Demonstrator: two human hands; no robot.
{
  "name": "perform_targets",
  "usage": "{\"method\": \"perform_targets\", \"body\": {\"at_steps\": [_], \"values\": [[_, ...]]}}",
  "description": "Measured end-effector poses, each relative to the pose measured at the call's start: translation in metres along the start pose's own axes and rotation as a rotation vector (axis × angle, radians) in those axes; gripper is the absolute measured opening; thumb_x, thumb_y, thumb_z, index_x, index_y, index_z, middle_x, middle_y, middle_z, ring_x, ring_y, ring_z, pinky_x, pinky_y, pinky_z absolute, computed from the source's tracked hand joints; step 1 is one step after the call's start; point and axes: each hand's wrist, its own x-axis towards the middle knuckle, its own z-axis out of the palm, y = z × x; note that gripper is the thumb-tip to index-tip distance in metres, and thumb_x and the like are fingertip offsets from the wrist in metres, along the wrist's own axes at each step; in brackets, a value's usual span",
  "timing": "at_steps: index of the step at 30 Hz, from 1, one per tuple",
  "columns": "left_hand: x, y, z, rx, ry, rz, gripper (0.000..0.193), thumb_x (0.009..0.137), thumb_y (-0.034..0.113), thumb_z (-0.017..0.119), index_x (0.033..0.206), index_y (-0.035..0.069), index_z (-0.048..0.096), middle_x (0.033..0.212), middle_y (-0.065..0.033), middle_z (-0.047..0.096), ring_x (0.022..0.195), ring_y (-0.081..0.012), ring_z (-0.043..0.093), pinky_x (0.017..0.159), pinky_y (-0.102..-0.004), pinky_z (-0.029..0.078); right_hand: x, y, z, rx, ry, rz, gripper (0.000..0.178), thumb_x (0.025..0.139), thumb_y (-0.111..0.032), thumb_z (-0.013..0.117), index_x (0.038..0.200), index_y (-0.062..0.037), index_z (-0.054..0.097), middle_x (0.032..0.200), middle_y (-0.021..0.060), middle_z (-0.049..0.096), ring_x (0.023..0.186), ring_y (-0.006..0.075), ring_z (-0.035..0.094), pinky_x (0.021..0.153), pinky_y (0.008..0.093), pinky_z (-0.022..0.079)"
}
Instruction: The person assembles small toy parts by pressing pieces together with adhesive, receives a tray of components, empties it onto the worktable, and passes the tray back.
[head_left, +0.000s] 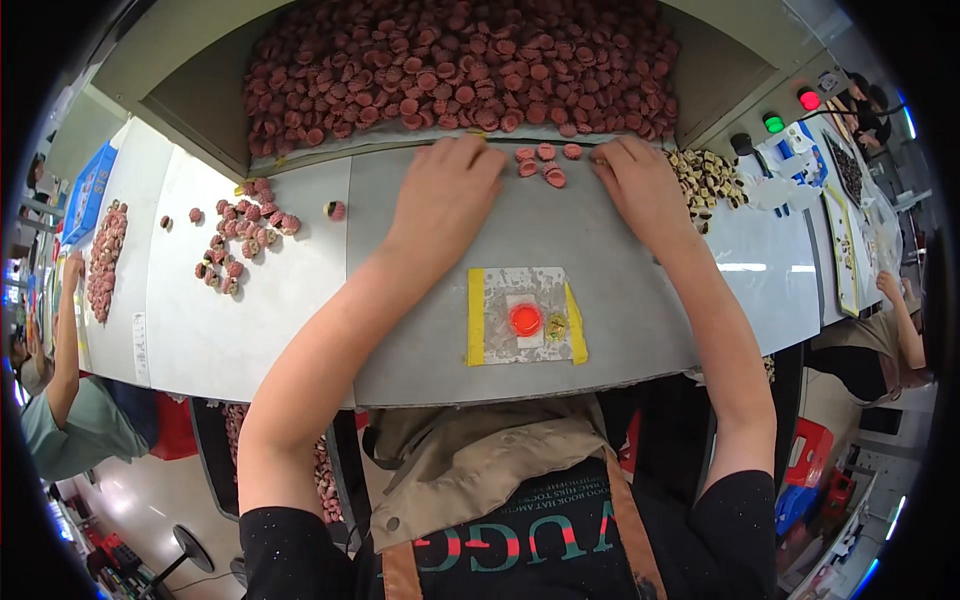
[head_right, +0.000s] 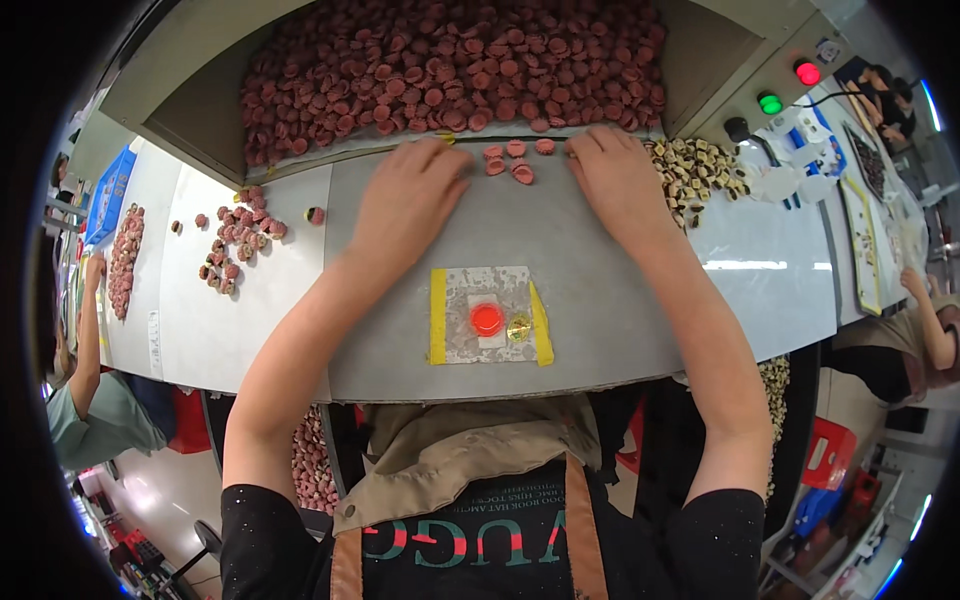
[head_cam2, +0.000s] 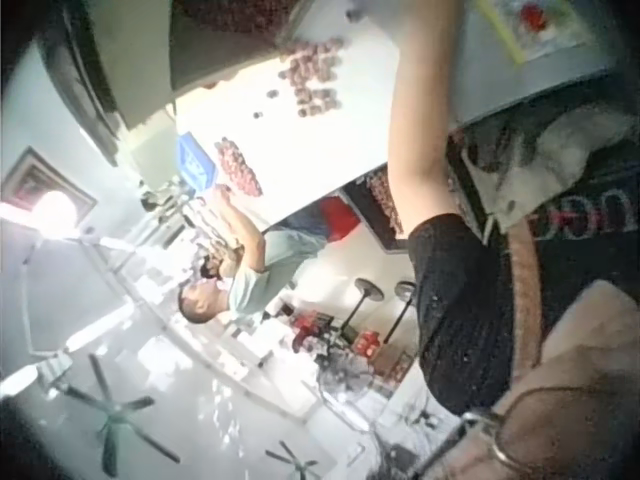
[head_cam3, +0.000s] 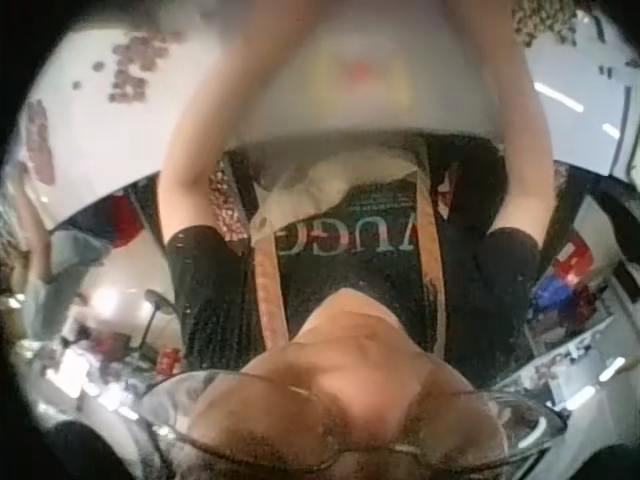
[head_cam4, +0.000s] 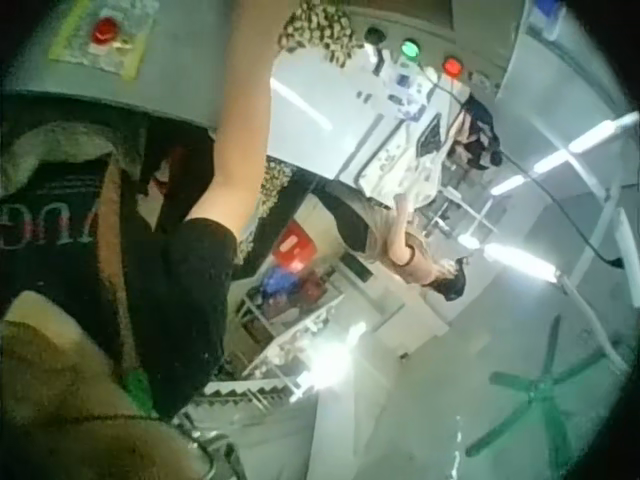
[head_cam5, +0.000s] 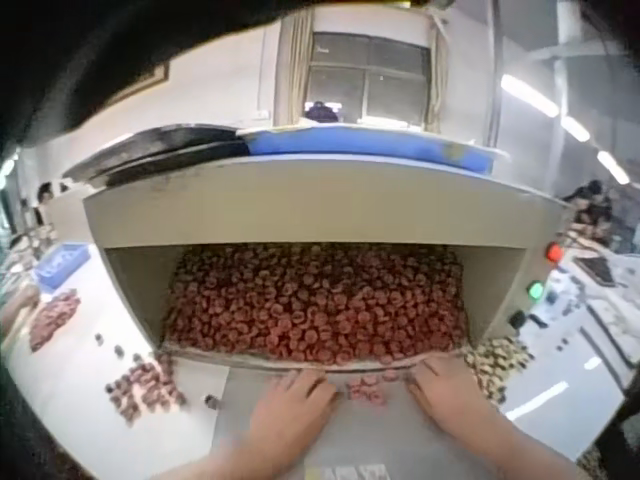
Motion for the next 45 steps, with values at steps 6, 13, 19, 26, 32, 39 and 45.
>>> {"method": "perform_targets", "body": {"at_steps": [6, 13, 19, 26, 32, 39, 45], "values": [[-0.024, -0.010, 0.009, 0.026, -0.066, 0.077, 0.016, 0.081, 0.009, 0.055, 0.096, 0.005, 0.058, 0.106, -0.0100, 0.055, 0.103, -0.0287, 0.055, 0.084, -0.0388, 0.047, -0.036, -0.047, -0.053, 0.455, -0.245, 0.348, 0.014, 0.085, -0.005, 0.063, 0.098, -0.0025, 0.058, 0.094, 0.0110, 0.055, 0.085, 0.0278, 0.058, 0.071, 0.0357, 0.048], [-0.048, 0.008, -0.030, -0.350, -0.268, -0.220, 0.019, 0.091, 0.011, 0.054, 0.109, 0.003, 0.058, 0.103, -0.0099, 0.060, 0.094, -0.0244, 0.060, 0.083, -0.0332, 0.049, -0.060, -0.070, -0.038, 0.460, -0.329, 0.155, 0.018, 0.085, -0.004, 0.063, 0.102, -0.0029, 0.059, 0.098, 0.0101, 0.055, 0.087, 0.0241, 0.059, 0.074, 0.0333, 0.049], [-0.089, 0.022, -0.066, -1.484, -0.120, -0.980, 0.028, 0.098, 0.017, 0.055, 0.121, 0.001, 0.056, 0.103, -0.0010, 0.058, 0.089, -0.0081, 0.058, 0.080, -0.0230, 0.047, -0.064, -0.084, -0.041, 0.633, -0.249, 0.384, 0.024, 0.086, -0.006, 0.064, 0.109, -0.0038, 0.060, 0.103, 0.0107, 0.056, 0.085, 0.0237, 0.060, 0.076, 0.0322, 0.049], [-0.131, 0.047, -0.057, -2.024, 0.016, -0.969, 0.035, 0.100, 0.017, 0.050, 0.130, -0.001, 0.048, 0.113, -0.0058, 0.059, 0.086, -0.0087, 0.055, 0.077, -0.0218, 0.047, -0.057, -0.094, -0.036, 0.456, -0.318, 0.274, 0.020, 0.086, -0.004, 0.063, 0.106, -0.0016, 0.062, 0.098, 0.0113, 0.059, 0.085, 0.0233, 0.060, 0.075, 0.0314, 0.049], [-0.139, 0.044, -0.053, -2.095, 0.076, -1.029, 0.037, 0.101, 0.017, 0.046, 0.133, -0.001, 0.045, 0.121, -0.0091, 0.058, 0.089, -0.0086, 0.057, 0.080, -0.0230, 0.048, -0.054, -0.106, -0.039, 0.403, -0.353, 0.288, 0.017, 0.087, -0.004, 0.061, 0.104, -0.0007, 0.063, 0.098, 0.0110, 0.060, 0.085, 0.0243, 0.060, 0.075, 0.0308, 0.049], [-0.147, 0.044, -0.047, -2.051, 0.076, -0.985, 0.037, 0.101, 0.017, 0.048, 0.133, 0.000, 0.045, 0.119, -0.0084, 0.058, 0.093, -0.0091, 0.058, 0.084, -0.0237, 0.048, -0.049, -0.138, -0.042, 0.636, -0.318, 0.242, 0.020, 0.084, -0.004, 0.064, 0.104, -0.0025, 0.064, 0.095, 0.0109, 0.060, 0.087, 0.0257, 0.059, 0.075, 0.0317, 0.048], [-0.144, 0.048, -0.044, -2.058, 0.067, -0.973, 0.033, 0.100, 0.017, 0.052, 0.129, 0.001, 0.050, 0.110, -0.0038, 0.061, 0.098, -0.0119, 0.061, 0.086, -0.0250, 0.049, -0.052, -0.157, -0.020, 0.408, -0.239, 0.004, 0.021, 0.075, -0.008, 0.071, 0.095, -0.0073, 0.065, 0.084, 0.0040, 0.055, 0.079, 0.0229, 0.057, 0.072, 0.0354, 0.048]]}}
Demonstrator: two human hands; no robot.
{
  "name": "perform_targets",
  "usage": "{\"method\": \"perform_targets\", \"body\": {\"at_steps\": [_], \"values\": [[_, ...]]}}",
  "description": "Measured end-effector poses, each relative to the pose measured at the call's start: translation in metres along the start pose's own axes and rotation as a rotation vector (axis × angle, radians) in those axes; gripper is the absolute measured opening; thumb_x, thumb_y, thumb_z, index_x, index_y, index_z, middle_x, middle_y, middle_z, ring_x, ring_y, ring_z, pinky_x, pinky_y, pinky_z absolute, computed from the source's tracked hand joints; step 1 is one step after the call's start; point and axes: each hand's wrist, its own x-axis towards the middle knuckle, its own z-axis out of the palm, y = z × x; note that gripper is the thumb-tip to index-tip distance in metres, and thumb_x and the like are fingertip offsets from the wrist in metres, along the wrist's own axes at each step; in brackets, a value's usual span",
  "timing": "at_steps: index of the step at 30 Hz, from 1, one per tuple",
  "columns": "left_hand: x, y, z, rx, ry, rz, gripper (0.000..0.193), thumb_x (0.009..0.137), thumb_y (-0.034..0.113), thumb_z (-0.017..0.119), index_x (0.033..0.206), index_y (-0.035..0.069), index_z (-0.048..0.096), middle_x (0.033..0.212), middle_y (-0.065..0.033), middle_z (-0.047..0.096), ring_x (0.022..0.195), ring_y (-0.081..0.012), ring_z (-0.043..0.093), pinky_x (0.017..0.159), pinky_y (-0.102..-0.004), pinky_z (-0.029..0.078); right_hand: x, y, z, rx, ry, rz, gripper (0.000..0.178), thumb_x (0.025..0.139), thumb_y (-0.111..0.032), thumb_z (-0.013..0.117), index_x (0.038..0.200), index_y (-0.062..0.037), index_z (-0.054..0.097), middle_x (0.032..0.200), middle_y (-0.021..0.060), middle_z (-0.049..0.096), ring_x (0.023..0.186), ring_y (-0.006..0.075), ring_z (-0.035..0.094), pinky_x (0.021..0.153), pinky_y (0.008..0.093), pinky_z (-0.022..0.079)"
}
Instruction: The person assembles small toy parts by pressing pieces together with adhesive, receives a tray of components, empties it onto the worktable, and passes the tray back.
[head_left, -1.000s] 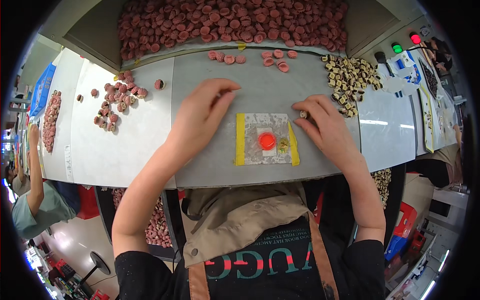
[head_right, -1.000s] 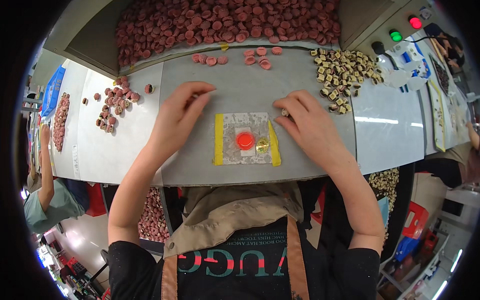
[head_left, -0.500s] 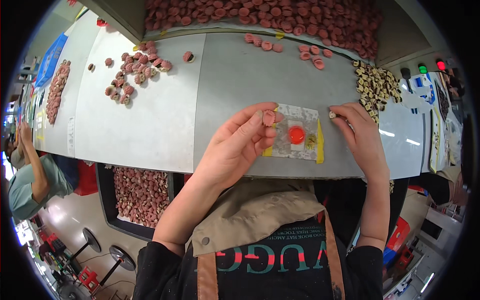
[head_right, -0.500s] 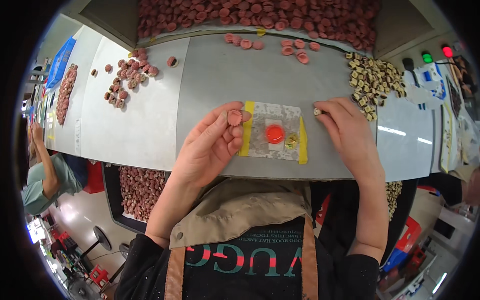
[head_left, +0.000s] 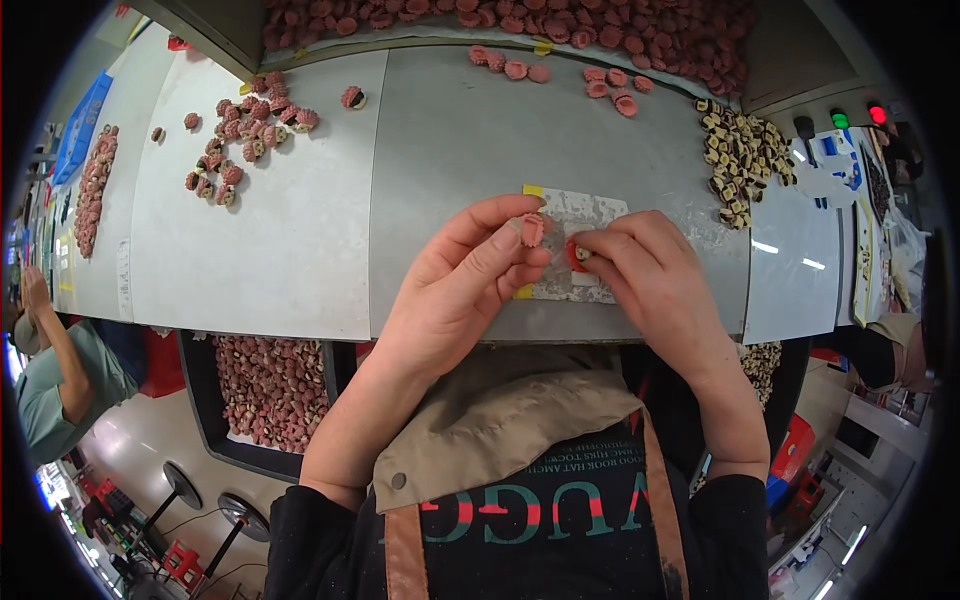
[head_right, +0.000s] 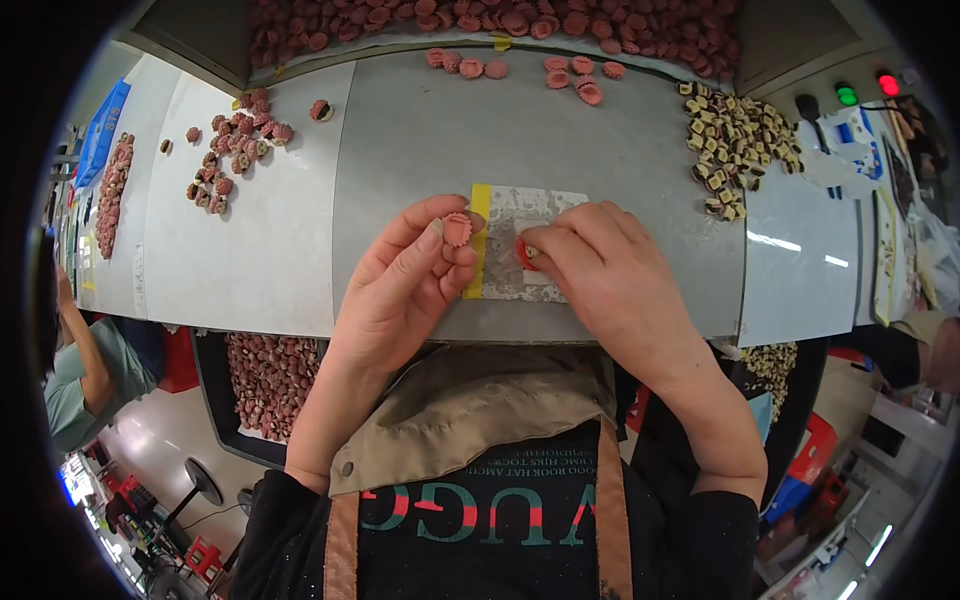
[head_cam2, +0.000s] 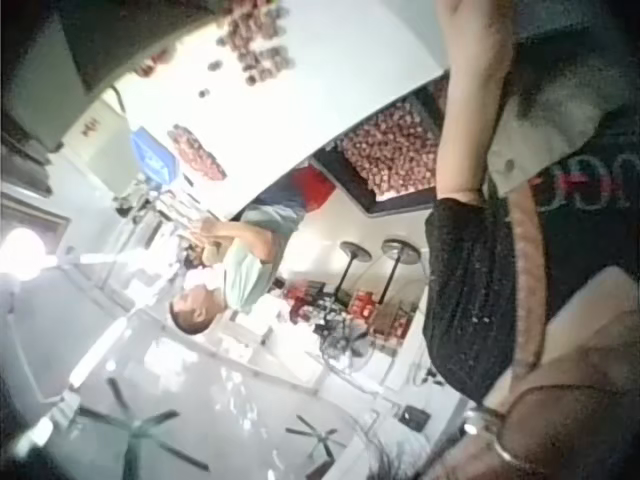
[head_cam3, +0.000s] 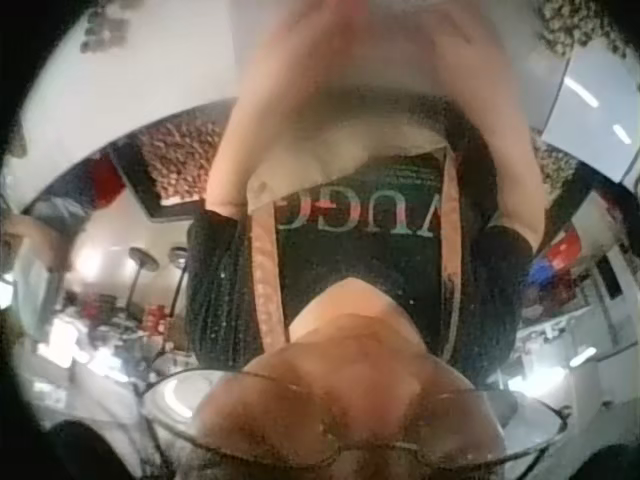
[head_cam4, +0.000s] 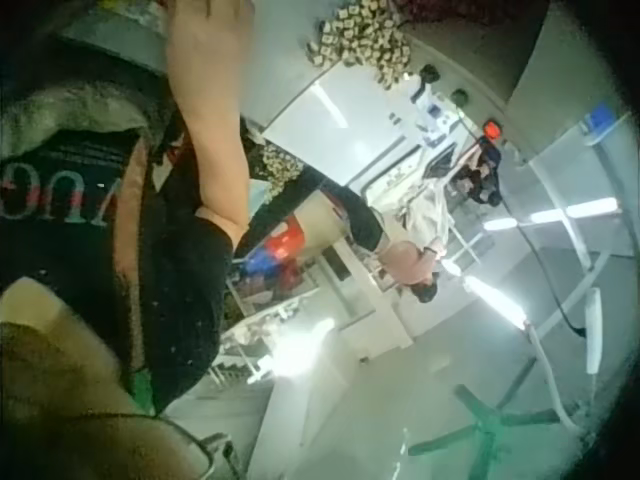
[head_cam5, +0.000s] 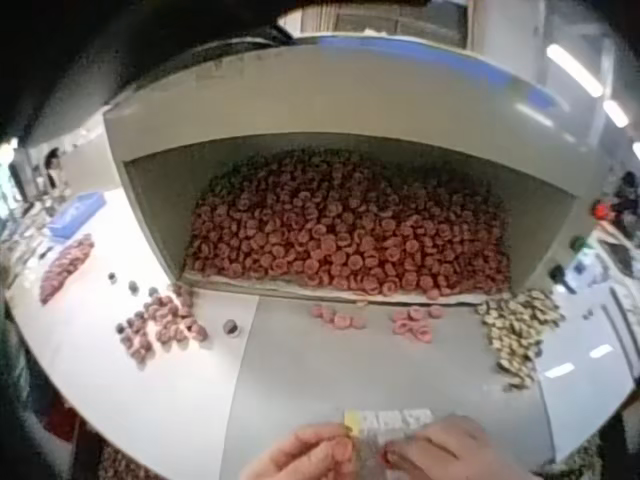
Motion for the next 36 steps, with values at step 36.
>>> {"method": "perform_targets", "body": {"at_steps": [36], "values": [[0.001, -0.005, 0.025, 0.324, 0.066, 0.140, 0.026, 0.098, 0.014, 0.055, 0.119, -0.002, 0.055, 0.111, -0.0069, 0.062, 0.102, -0.0123, 0.060, 0.091, -0.0270, 0.049, 0.008, -0.014, 0.012, 0.299, 0.301, -0.061, 0.020, 0.086, -0.006, 0.066, 0.106, -0.0028, 0.062, 0.097, 0.0104, 0.060, 0.086, 0.0243, 0.059, 0.074, 0.0317, 0.049]]}}
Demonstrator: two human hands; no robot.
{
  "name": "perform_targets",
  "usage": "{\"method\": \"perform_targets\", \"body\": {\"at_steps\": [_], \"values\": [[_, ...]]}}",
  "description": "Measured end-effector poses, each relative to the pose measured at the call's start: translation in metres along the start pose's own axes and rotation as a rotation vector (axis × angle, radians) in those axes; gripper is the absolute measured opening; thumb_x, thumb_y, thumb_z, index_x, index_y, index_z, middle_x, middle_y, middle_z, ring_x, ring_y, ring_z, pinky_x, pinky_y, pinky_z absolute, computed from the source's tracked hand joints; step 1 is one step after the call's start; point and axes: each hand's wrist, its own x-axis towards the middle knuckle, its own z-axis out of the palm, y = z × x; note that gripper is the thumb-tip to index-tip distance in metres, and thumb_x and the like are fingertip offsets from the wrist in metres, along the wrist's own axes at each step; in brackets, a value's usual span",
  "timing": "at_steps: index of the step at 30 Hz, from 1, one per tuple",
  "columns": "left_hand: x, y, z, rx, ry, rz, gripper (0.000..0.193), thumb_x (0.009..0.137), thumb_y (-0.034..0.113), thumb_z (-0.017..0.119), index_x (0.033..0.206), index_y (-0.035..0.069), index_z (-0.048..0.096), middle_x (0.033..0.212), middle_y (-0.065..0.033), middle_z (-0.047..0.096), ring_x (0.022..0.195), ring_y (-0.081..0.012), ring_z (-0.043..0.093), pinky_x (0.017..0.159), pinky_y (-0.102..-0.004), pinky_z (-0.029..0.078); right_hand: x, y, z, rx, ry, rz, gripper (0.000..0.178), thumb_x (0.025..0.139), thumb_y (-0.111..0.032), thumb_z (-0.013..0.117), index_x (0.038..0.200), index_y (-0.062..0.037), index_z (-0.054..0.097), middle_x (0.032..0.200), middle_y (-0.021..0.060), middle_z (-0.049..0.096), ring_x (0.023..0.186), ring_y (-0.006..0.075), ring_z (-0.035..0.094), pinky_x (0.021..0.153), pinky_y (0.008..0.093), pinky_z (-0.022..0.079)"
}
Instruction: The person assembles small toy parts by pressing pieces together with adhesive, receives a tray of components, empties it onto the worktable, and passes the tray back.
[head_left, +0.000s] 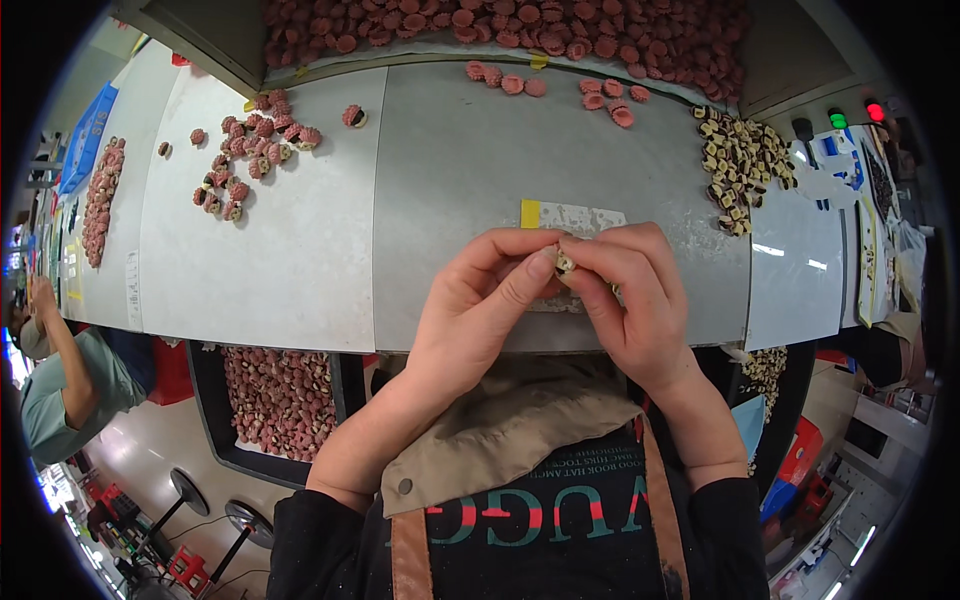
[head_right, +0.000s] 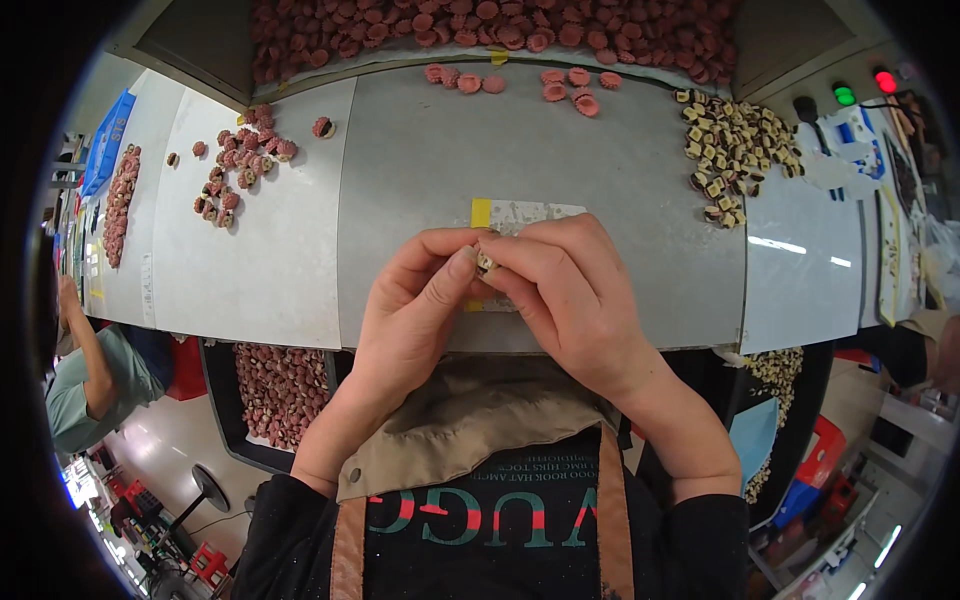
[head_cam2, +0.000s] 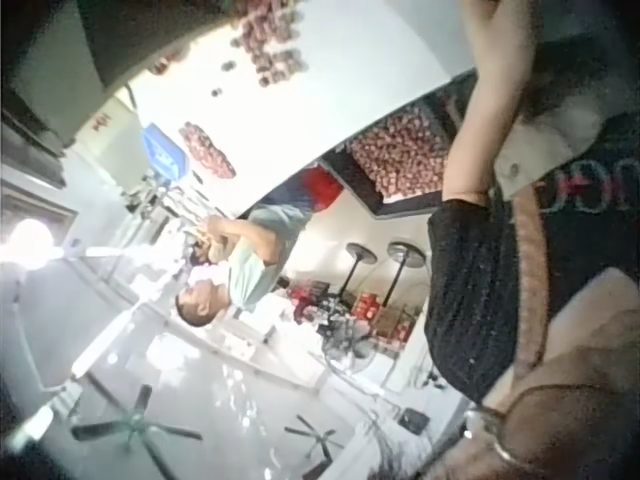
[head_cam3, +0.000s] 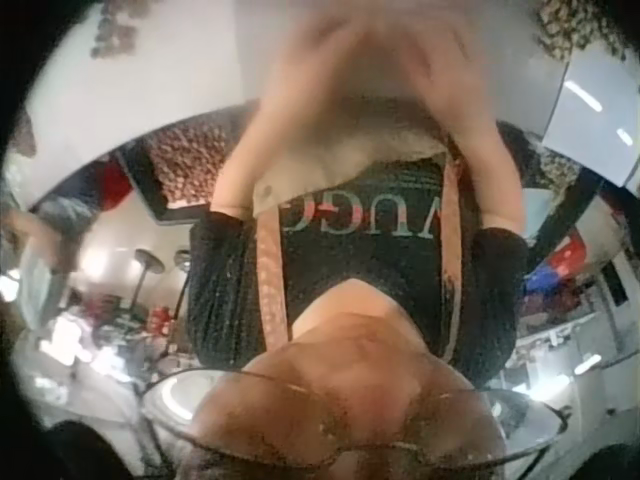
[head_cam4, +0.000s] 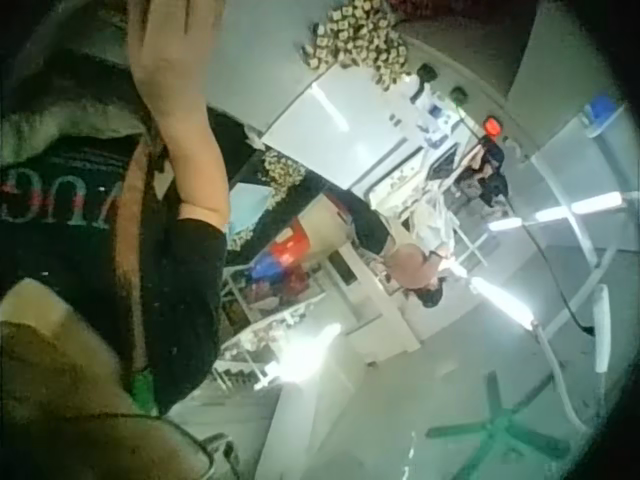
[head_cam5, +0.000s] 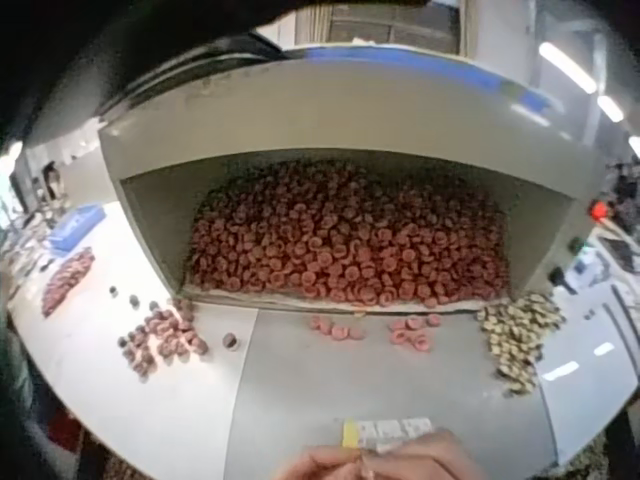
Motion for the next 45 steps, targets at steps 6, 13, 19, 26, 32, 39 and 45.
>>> {"method": "perform_targets", "body": {"at_steps": [6, 13, 19, 26, 32, 39, 45], "values": [[0.002, 0.007, 0.001, 0.023, 0.006, -0.112, 0.026, 0.097, 0.012, 0.056, 0.120, 0.001, 0.054, 0.106, -0.0061, 0.062, 0.094, -0.0114, 0.059, 0.086, -0.0262, 0.048, 0.008, -0.007, -0.013, 0.072, -0.078, 0.107, 0.033, 0.077, -0.007, 0.074, 0.108, -0.0044, 0.061, 0.102, 0.0092, 0.057, 0.088, 0.0242, 0.058, 0.075, 0.0329, 0.049], [-0.008, -0.002, 0.012, 0.142, 0.006, 0.059, 0.058, 0.089, 0.001, 0.062, 0.139, 0.002, 0.032, 0.103, -0.0089, 0.061, 0.098, -0.0126, 0.060, 0.086, -0.0259, 0.050, 0.007, -0.002, -0.010, 0.022, -0.150, 0.013, 0.037, 0.066, -0.008, 0.080, 0.100, -0.0057, 0.064, 0.097, 0.0073, 0.057, 0.083, 0.0224, 0.057, 0.067, 0.0320, 0.049], [-0.014, -0.019, 0.002, 0.386, -0.023, 0.272, 0.062, 0.087, -0.007, 0.060, 0.141, 0.003, 0.029, 0.103, -0.0091, 0.059, 0.092, -0.0104, 0.061, 0.079, -0.0218, 0.049, 0.005, 0.000, 0.001, -0.107, -0.095, -0.084, 0.033, 0.063, -0.011, 0.077, 0.090, -0.0075, 0.059, 0.083, 0.0050, 0.055, 0.074, 0.0262, 0.056, 0.065, 0.0374, 0.046], [-0.013, -0.017, -0.002, 0.471, -0.040, 0.280, 0.050, 0.088, -0.005, 0.060, 0.132, 0.002, 0.038, 0.101, -0.0078, 0.059, 0.088, -0.0082, 0.061, 0.078, -0.0205, 0.048, 0.005, 0.006, 0.010, -0.112, -0.085, -0.151, 0.033, 0.059, -0.009, 0.075, 0.087, -0.0067, 0.057, 0.081, 0.0052, 0.053, 0.071, 0.0263, 0.054, 0.065, 0.0377, 0.045], [-0.010, -0.012, 0.009, 0.352, 0.056, 0.176, 0.044, 0.086, 0.000, 0.066, 0.125, 0.001, 0.047, 0.098, -0.0094, 0.064, 0.087, -0.0120, 0.065, 0.076, -0.0248, 0.052, 0.007, 0.000, -0.003, -0.167, -0.134, -0.109, 0.035, 0.062, -0.011, 0.076, 0.092, -0.0075, 0.058, 0.085, 0.0056, 0.056, 0.074, 0.0261, 0.056, 0.066, 0.0371, 0.046], [0.021, 0.047, -0.020, 1.558, 0.087, 0.625, 0.022, 0.080, 0.003, 0.067, 0.102, 0.004, 0.062, 0.111, -0.0134, 0.061, 0.100, -0.0315, 0.059, 0.086, -0.0384, 0.048, 0.014, 0.030, -0.074, -0.356, -0.169, 0.079, 0.036, 0.074, -0.017, 0.075, 0.105, -0.0066, 0.061, 0.094, 0.0100, 0.059, 0.087, 0.0293, 0.057, 0.079, 0.0401, 0.045], [0.056, 0.074, -0.004, 1.855, 0.212, 0.714, 0.038, 0.080, 0.002, 0.063, 0.118, 0.005, 0.058, 0.122, -0.0147, 0.054, 0.111, -0.0346, 0.050, 0.094, -0.0422, 0.041, 0.005, 0.106, -0.163, -0.630, -0.070, 0.262, 0.026, 0.076, -0.013, 0.071, 0.100, -0.0075, 0.063, 0.094, 0.0122, 0.059, 0.091, 0.0321, 0.057, 0.080, 0.0415, 0.046]]}}
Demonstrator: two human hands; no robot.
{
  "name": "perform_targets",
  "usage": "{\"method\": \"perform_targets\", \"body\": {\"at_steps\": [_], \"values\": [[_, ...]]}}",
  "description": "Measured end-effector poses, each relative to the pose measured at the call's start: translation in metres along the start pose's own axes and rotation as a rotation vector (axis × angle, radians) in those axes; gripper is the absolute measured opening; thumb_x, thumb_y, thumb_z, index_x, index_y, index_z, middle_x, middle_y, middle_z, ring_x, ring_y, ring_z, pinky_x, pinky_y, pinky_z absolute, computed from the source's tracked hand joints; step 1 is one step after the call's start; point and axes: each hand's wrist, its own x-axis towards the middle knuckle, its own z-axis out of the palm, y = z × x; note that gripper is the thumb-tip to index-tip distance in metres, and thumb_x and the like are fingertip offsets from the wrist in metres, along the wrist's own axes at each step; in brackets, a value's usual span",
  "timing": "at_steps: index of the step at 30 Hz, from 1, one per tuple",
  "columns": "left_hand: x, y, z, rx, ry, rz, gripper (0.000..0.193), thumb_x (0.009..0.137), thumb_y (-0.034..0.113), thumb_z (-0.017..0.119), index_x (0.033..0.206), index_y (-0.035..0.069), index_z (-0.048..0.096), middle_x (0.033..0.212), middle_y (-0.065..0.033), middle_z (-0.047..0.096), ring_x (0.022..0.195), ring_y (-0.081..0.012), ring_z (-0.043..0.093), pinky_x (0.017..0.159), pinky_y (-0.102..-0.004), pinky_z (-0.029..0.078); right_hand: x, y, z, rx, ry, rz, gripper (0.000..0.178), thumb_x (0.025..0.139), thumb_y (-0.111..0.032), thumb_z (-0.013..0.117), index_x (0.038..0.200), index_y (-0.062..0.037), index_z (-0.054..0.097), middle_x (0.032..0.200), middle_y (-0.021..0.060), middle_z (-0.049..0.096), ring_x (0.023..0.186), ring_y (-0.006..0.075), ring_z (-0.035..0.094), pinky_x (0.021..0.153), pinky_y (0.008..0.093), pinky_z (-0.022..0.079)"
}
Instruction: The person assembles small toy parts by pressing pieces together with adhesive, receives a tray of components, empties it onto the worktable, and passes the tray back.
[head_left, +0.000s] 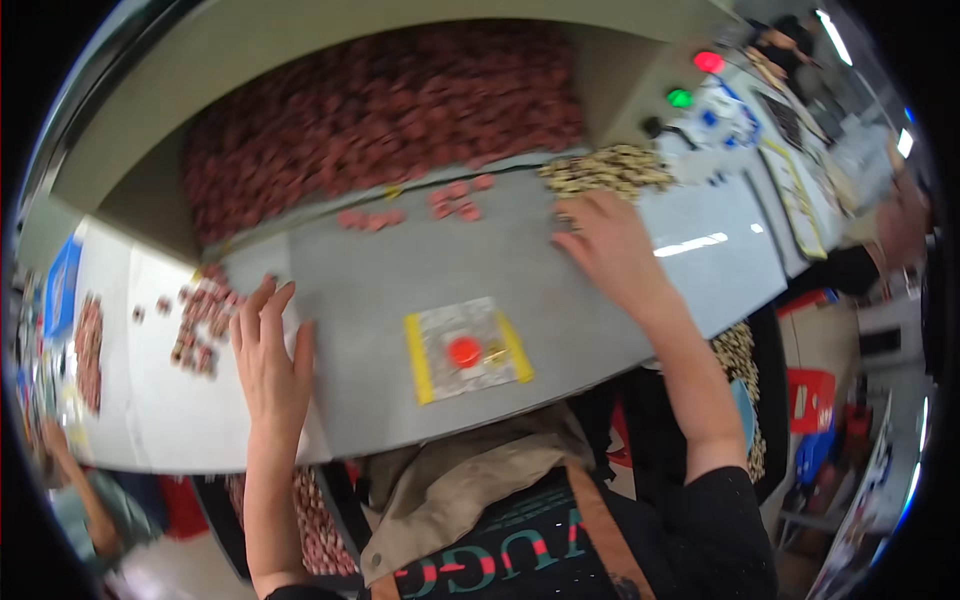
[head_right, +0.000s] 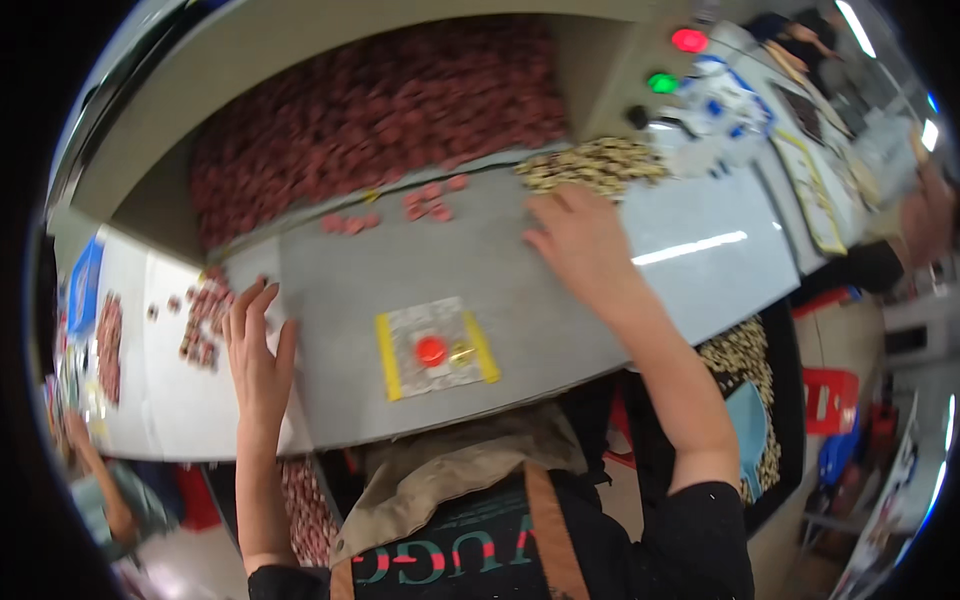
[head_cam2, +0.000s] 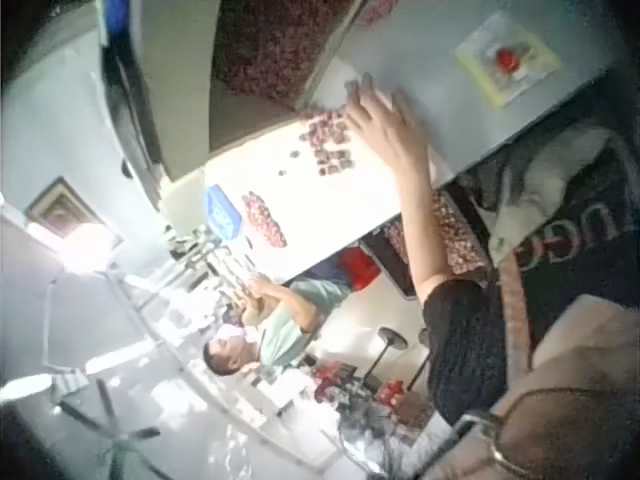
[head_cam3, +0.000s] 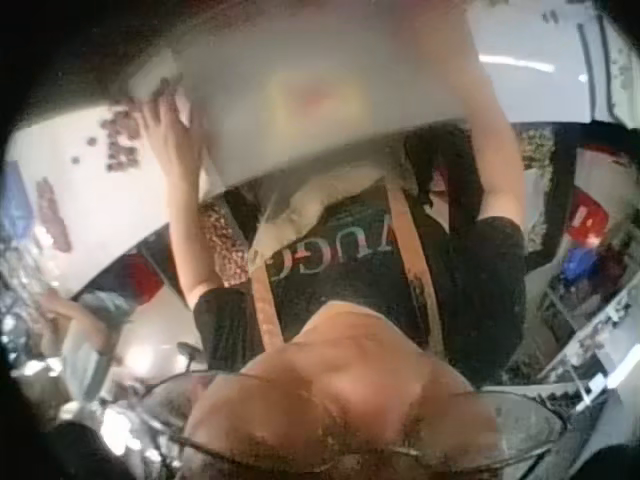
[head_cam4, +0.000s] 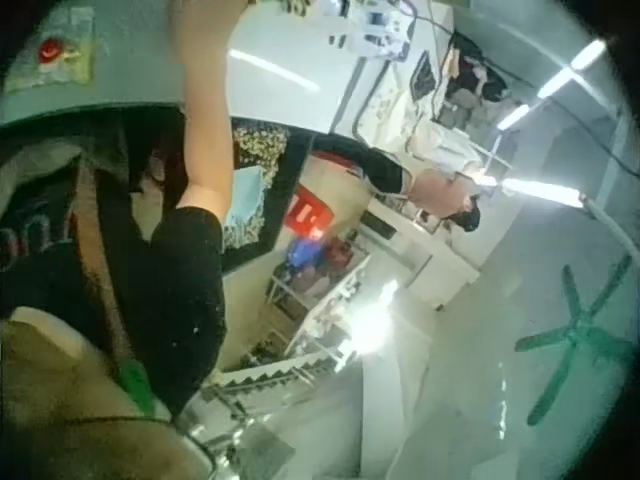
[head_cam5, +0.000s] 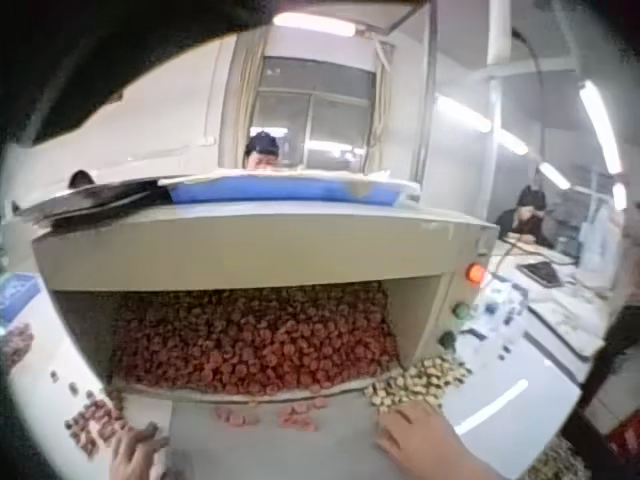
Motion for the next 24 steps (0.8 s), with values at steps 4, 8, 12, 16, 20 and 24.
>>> {"method": "perform_targets", "body": {"at_steps": [4, 8, 12, 16, 20, 24], "values": [[0.056, 0.077, 0.029, -0.252, -0.107, 0.221, 0.040, 0.079, 0.002, 0.065, 0.118, 0.006, 0.058, 0.118, -0.0151, 0.054, 0.109, -0.0336, 0.052, 0.093, -0.0413, 0.043, -0.001, 0.032, 0.016, -0.024, 0.091, -0.038, 0.018, 0.075, -0.010, 0.068, 0.092, -0.0071, 0.062, 0.088, 0.0100, 0.057, 0.089, 0.0314, 0.056, 0.079, 0.0417, 0.047], [0.104, 0.134, 0.071, -0.414, -0.095, 0.422, 0.038, 0.078, 0.003, 0.064, 0.116, 0.006, 0.059, 0.112, -0.0117, 0.056, 0.107, -0.0312, 0.052, 0.090, -0.0402, 0.044, -0.009, 0.026, -0.001, -0.052, 0.141, -0.040, 0.013, 0.076, -0.010, 0.066, 0.088, -0.0091, 0.063, 0.088, 0.0068, 0.057, 0.089, 0.0267, 0.055, 0.079, 0.0387, 0.046], [0.115, 0.146, 0.093, -0.218, -0.086, 0.560, 0.032, 0.076, 0.000, 0.064, 0.107, 0.007, 0.062, 0.106, -0.0084, 0.058, 0.103, -0.0302, 0.054, 0.088, -0.0397, 0.045, -0.016, 0.040, -0.018, -0.081, 0.129, -0.065, 0.012, 0.076, -0.010, 0.066, 0.088, -0.0100, 0.062, 0.091, 0.0041, 0.059, 0.090, 0.0252, 0.055, 0.080, 0.0373, 0.045], [0.101, 0.133, 0.083, -0.297, -0.126, 0.460, 0.026, 0.079, -0.002, 0.062, 0.104, 0.004, 0.062, 0.102, -0.0100, 0.057, 0.101, -0.0302, 0.055, 0.086, -0.0374, 0.046, -0.023, 0.025, -0.033, 0.009, 0.139, -0.049, 0.017, 0.079, -0.008, 0.064, 0.095, -0.0101, 0.059, 0.093, 0.0044, 0.059, 0.091, 0.0251, 0.056, 0.081, 0.0380, 0.043], [0.097, 0.132, 0.066, -0.536, -0.198, 0.221, 0.022, 0.083, -0.002, 0.060, 0.104, 0.000, 0.060, 0.105, -0.0128, 0.056, 0.101, -0.0303, 0.055, 0.086, -0.0354, 0.045, -0.027, 0.004, -0.038, 0.407, 0.151, 0.015, 0.018, 0.081, -0.005, 0.061, 0.098, -0.0076, 0.058, 0.096, 0.0088, 0.058, 0.092, 0.0276, 0.057, 0.083, 0.0394, 0.045], [0.098, 0.125, 0.065, -0.465, -0.177, 0.170, 0.020, 0.084, -0.002, 0.060, 0.104, -0.002, 0.060, 0.109, -0.0150, 0.056, 0.101, -0.0313, 0.055, 0.088, -0.0359, 0.044, -0.042, -0.012, -0.037, 0.543, -0.031, -0.010, 0.019, 0.082, -0.005, 0.060, 0.100, -0.0057, 0.058, 0.098, 0.0105, 0.057, 0.094, 0.0299, 0.057, 0.083, 0.0384, 0.047]]}}
